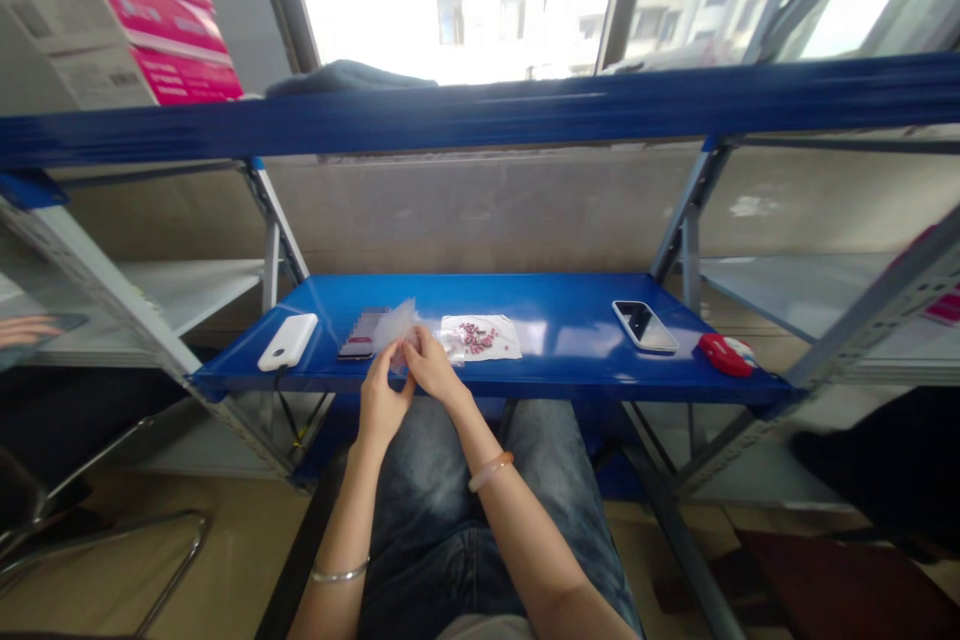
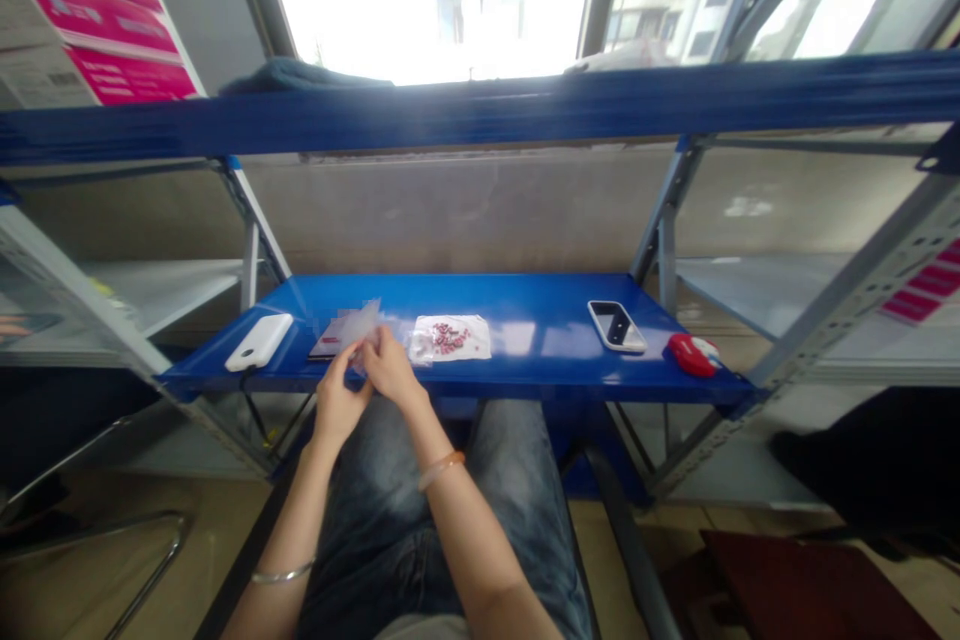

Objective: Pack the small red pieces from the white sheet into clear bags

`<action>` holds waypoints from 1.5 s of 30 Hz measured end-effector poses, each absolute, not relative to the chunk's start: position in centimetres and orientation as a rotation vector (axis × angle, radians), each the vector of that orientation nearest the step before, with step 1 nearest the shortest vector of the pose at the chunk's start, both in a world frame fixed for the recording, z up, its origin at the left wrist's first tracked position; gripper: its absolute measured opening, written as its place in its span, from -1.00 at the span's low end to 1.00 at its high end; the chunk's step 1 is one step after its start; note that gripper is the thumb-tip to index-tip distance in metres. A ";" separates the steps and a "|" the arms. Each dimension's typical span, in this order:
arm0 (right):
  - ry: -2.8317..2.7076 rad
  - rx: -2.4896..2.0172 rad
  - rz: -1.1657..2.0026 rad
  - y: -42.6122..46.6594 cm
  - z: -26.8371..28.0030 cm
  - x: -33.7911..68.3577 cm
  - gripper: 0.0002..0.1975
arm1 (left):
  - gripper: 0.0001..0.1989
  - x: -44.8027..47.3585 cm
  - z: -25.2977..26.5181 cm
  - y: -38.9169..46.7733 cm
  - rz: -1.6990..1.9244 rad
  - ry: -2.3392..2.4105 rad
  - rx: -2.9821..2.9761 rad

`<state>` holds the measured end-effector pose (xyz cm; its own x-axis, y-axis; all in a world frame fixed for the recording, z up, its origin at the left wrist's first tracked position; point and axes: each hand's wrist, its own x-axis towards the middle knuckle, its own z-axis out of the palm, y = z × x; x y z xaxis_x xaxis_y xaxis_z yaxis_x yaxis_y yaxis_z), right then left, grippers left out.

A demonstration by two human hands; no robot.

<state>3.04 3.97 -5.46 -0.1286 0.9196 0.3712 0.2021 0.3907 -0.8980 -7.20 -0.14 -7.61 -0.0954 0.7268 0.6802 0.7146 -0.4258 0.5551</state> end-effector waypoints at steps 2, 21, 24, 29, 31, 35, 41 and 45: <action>-1.617 -0.952 0.923 3.9 -5.6 3.0 -0.83 | -0.64 -7.4 -7.8 0.4 1.629 1.753 2.067; -1.499 -1.962 0.352 3.1 -8.1 8.3 -0.72 | -0.72 -5.7 -11.0 3.7 2.037 2.066 1.238; -1.482 -1.968 0.339 2.8 -8.0 7.5 -0.75 | -0.63 -4.7 -11.6 3.8 2.020 2.054 1.186; -1.398 -1.960 0.290 2.6 -8.5 6.7 -0.72 | -0.52 -3.0 -11.6 4.0 2.032 2.044 1.302; -1.357 -1.945 0.270 2.7 -8.8 6.4 -0.71 | -0.49 -2.7 -11.5 4.2 2.034 2.064 1.363; -1.321 -1.916 0.293 2.9 -9.3 6.2 -0.72 | -0.47 -2.7 -11.7 4.8 2.036 2.122 1.430; -1.310 -1.868 0.315 2.9 -9.6 6.3 -0.72 | -0.49 -2.7 -11.8 5.3 2.040 2.155 1.433; -1.296 -1.877 0.313 2.8 -9.4 6.1 -0.74 | -0.50 -2.9 -12.0 5.7 2.103 2.152 1.352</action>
<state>6.12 2.84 -9.41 0.4409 0.8664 0.2344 0.6642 -0.1393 -0.7345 -2.87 5.67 -12.01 -0.6540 0.4313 0.6215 0.6313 -0.1417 0.7625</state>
